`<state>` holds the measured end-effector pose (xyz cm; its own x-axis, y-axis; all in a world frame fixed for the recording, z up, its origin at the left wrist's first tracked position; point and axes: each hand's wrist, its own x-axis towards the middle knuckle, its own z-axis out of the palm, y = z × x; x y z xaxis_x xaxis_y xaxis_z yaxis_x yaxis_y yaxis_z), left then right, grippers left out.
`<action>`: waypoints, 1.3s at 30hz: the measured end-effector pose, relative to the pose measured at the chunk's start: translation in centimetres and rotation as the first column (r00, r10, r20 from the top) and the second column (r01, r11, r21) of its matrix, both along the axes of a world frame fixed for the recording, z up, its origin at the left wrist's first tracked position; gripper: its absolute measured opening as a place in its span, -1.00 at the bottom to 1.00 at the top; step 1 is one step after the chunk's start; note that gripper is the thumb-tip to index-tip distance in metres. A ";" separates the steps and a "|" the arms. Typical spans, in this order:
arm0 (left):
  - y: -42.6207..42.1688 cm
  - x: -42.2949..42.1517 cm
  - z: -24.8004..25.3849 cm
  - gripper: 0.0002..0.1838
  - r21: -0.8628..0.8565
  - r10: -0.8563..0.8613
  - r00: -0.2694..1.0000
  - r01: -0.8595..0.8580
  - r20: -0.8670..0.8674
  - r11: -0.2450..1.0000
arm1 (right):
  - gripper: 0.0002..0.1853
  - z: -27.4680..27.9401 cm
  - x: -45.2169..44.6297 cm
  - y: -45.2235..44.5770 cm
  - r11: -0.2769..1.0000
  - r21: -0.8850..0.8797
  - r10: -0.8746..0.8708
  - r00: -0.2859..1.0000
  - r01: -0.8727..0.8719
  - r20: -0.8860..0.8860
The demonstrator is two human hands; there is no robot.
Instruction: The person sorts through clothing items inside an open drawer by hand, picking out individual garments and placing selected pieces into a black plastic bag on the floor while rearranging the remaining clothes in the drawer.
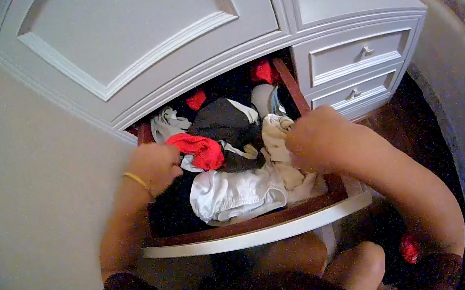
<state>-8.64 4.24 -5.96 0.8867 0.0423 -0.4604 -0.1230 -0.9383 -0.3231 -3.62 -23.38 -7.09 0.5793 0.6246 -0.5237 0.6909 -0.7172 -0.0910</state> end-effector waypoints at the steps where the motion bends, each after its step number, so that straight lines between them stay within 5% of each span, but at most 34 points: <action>1: 0.0 -0.1 0.2 -0.51 -0.003 -0.088 0.982 0.089 0.165 0.996 | -0.73 0.2 -0.3 -0.2 0.992 -0.130 -0.002 0.999 -0.005 -0.053; 3: 0.3 -0.3 0.6 -0.50 0.038 -0.250 0.841 0.264 0.480 0.964 | -0.72 -3.2 -0.8 0.7 0.978 -0.103 0.194 0.970 -0.180 0.147; 6: 2.5 1.6 -4.9 -0.62 -0.160 -0.314 0.896 0.376 0.312 0.913 | -0.67 -8.7 -1.5 2.4 0.940 0.051 0.303 0.890 -0.339 0.340; 8: 4.0 2.8 -4.2 -0.69 -0.407 -0.224 0.932 0.330 0.286 0.852 | -0.65 -7.6 -0.9 2.2 0.952 0.038 0.291 0.937 -0.304 0.191; 10: 4.3 2.9 -1.4 -0.70 -0.753 0.030 0.956 0.210 0.292 0.624 | -0.67 -4.4 -0.6 0.4 0.991 0.097 0.103 0.989 -0.093 -0.105; 12: 1.7 1.1 3.2 -0.70 -0.984 0.350 0.926 0.092 0.141 0.153 | -0.62 -2.0 0.4 -1.9 0.934 0.353 0.021 0.981 0.048 -0.190; 14: 0.5 1.1 5.7 -0.64 -0.978 0.312 0.950 0.083 0.019 -0.191 | -0.47 -0.8 0.5 -2.7 0.711 0.674 0.010 0.955 0.201 -0.296; 16: -2.4 1.6 7.1 -0.59 -0.850 0.195 0.977 0.025 -0.092 -0.526 | -0.24 -0.6 -0.3 -3.3 0.234 0.903 0.081 0.919 0.359 -0.386; 18: -4.1 2.8 6.7 -0.48 -0.817 0.045 0.986 -0.110 -0.163 -0.566 | 0.05 0.3 -0.4 -2.5 0.001 0.889 0.324 0.840 0.459 -0.434; 20: -8.4 3.4 5.9 -0.46 -0.733 -0.106 0.978 -0.203 -0.177 -0.649 | -0.06 2.1 -1.4 -3.5 -0.107 0.784 0.470 0.726 0.611 -0.502; 22: -10.6 3.9 5.2 -0.42 -0.757 -0.167 0.977 -0.209 -0.133 -0.619 | -0.35 3.9 -2.5 -4.7 -0.250 0.646 0.464 0.674 0.722 -0.574; 24: -12.0 4.3 4.8 -0.41 -0.785 -0.146 0.978 -0.206 -0.148 -0.584 | -0.68 4.2 -2.2 -6.7 -0.381 0.619 0.201 0.715 0.687 -0.670; 26: -12.4 5.0 4.2 -0.39 -0.872 -0.038 0.994 -0.108 -0.102 -0.478 | -0.70 3.0 -0.3 -9.7 -0.270 0.804 -0.135 0.806 0.530 -0.576; 28: -12.9 5.3 4.0 -0.38 -0.951 0.040 0.997 -0.053 -0.068 -0.306 | -0.72 2.8 0.0 -11.7 -0.226 0.932 -0.285 0.895 0.284 -0.342; 30: -14.4 6.0 3.1 -0.40 -0.956 -0.004 0.964 0.264 0.267 -0.131 | -0.77 4.0 -0.7 -13.8 0.033 0.963 -0.495 0.842 0.266 -0.215; 32: -15.8 6.7 1.8 -0.33 -0.822 -0.096 0.819 0.569 0.565 0.015 | -0.76 5.7 -1.3 -15.2 -0.043 0.919 -0.318 0.867 0.392 -0.385; 34: -17.7 6.1 2.1 0.13 -0.824 -0.036 0.826 0.563 0.562 0.057 | -0.81 6.8 -1.7 -15.8 -0.204 0.832 -0.050 0.843 0.516 -0.535; 37: -21.0 7.0 3.3 0.29 -0.677 -0.060 0.683 0.729 0.728 0.099 | -0.82 8.5 -2.2 -17.0 -0.116 0.805 0.073 0.813 0.582 -0.577; 38: -22.4 7.0 4.2 0.24 -0.635 -0.156 0.627 0.772 0.763 -0.004 | -0.82 9.0 -2.3 -17.5 -0.111 0.791 0.113 0.798 0.602 -0.592; 39: -23.9 7.1 4.7 0.18 -0.742 -0.270 0.698 0.660 0.663 -0.115 | -0.80 9.3 -2.4 -18.2 -0.094 0.771 0.086 0.776 0.630 -0.624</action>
